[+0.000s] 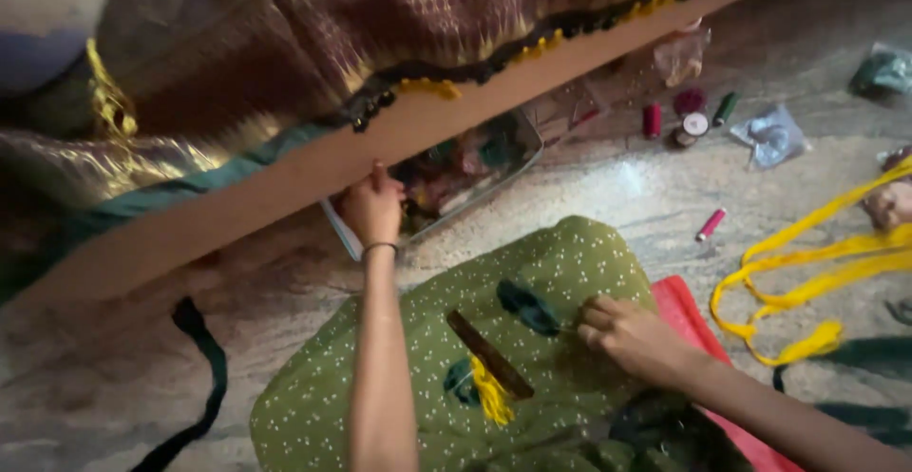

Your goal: Tying and trimming decorative tassels on the border of a saree.

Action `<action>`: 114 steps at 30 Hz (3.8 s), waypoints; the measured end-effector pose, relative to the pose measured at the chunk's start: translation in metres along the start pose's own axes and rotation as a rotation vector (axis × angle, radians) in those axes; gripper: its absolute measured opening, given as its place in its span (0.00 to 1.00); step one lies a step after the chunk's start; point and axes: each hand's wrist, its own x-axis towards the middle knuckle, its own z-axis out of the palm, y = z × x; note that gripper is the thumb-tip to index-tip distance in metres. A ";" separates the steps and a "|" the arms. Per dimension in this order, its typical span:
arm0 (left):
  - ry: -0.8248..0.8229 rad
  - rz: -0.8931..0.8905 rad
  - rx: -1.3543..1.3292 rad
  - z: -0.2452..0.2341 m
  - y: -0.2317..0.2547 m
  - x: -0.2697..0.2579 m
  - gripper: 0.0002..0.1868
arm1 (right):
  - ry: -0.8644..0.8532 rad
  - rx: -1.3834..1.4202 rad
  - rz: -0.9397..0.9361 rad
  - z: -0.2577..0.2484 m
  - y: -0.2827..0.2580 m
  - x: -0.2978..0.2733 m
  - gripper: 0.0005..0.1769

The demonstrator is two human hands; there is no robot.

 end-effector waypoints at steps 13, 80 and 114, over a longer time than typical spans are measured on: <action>-0.502 0.349 -1.572 0.013 0.133 -0.043 0.08 | -0.030 -0.119 -0.404 0.010 0.040 0.030 0.09; -0.171 0.188 -1.437 -0.041 0.166 -0.110 0.07 | 1.004 1.722 0.121 -0.183 -0.014 0.196 0.07; 0.398 0.799 -0.576 -0.067 0.174 -0.155 0.17 | 1.254 0.582 0.098 -0.249 -0.028 0.160 0.06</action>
